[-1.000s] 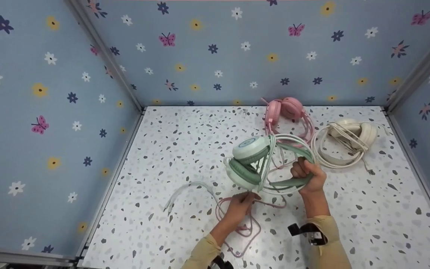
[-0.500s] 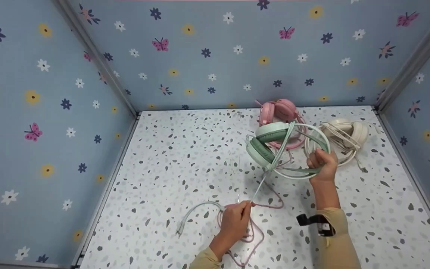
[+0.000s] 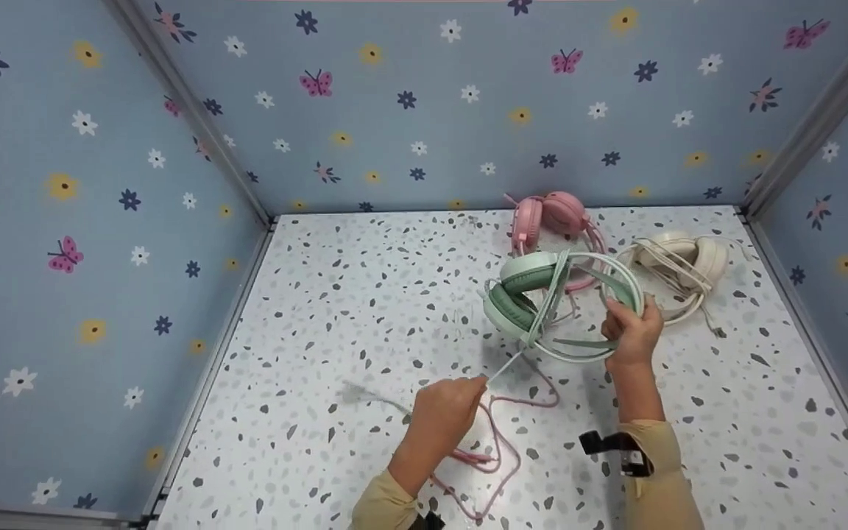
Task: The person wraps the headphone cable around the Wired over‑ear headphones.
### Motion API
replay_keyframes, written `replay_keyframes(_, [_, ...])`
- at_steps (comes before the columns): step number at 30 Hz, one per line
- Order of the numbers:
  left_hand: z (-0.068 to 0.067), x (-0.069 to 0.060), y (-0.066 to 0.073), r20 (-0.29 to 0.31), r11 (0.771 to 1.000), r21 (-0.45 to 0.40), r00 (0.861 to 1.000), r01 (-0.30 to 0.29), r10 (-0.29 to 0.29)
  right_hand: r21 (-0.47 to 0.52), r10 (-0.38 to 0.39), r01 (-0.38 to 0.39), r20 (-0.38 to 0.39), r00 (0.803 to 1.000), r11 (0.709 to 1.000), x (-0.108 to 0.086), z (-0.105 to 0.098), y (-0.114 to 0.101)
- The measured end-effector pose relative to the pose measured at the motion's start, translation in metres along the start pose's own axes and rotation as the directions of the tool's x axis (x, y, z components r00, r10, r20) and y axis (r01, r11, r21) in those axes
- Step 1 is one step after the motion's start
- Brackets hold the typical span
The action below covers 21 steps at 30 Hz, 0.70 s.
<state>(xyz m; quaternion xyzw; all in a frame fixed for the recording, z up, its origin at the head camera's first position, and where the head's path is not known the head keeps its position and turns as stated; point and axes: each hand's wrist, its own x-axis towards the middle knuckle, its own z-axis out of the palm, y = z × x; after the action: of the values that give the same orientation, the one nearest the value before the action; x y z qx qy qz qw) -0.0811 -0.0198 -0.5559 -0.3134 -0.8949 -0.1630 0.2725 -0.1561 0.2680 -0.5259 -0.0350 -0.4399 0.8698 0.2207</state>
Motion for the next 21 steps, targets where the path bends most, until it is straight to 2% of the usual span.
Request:
replay_keyframes(3, [-0.01,0.012,-0.006,-0.059,0.995,0.075,0.996,-0.059,0.064,-0.126,0.0,-0.001,-0.008,1.0,0.992,-0.006,0.005,-0.002])
replay_keyframes(5, [-0.018,0.022,-0.011,-0.071,0.987,0.111,0.99,-0.116,0.124,-0.186,0.022,-0.019,0.016,1.0,0.982,-0.01,0.006,-0.003])
replay_keyframes(8, [-0.031,0.039,-0.018,-0.07,0.968,0.133,0.972,-0.212,0.223,-0.253,0.088,-0.067,0.071,0.994,0.965,-0.016,0.007,-0.005])
replay_keyframes(11, [-0.043,0.058,-0.026,-0.054,0.943,0.152,0.95,-0.296,0.307,-0.288,0.171,-0.125,0.141,0.975,0.949,-0.022,0.009,-0.006])
replay_keyframes(13, [-0.05,0.072,-0.032,-0.049,0.918,0.185,0.929,-0.352,0.366,-0.305,0.213,-0.146,0.203,0.956,0.941,-0.024,0.01,-0.007])
replay_keyframes(16, [-0.063,0.091,-0.041,0.009,0.87,0.24,0.897,-0.43,0.441,-0.314,0.263,-0.166,0.294,0.919,0.935,-0.026,0.014,-0.006])
replay_keyframes(18, [-0.069,0.102,-0.046,0.051,0.841,0.252,0.874,-0.479,0.483,-0.292,0.287,-0.184,0.363,0.886,0.938,-0.027,0.015,-0.005])
replay_keyframes(21, [-0.076,0.116,-0.053,0.107,0.816,0.235,0.849,-0.528,0.518,-0.248,0.312,-0.217,0.462,0.83,0.944,-0.027,0.017,-0.002])
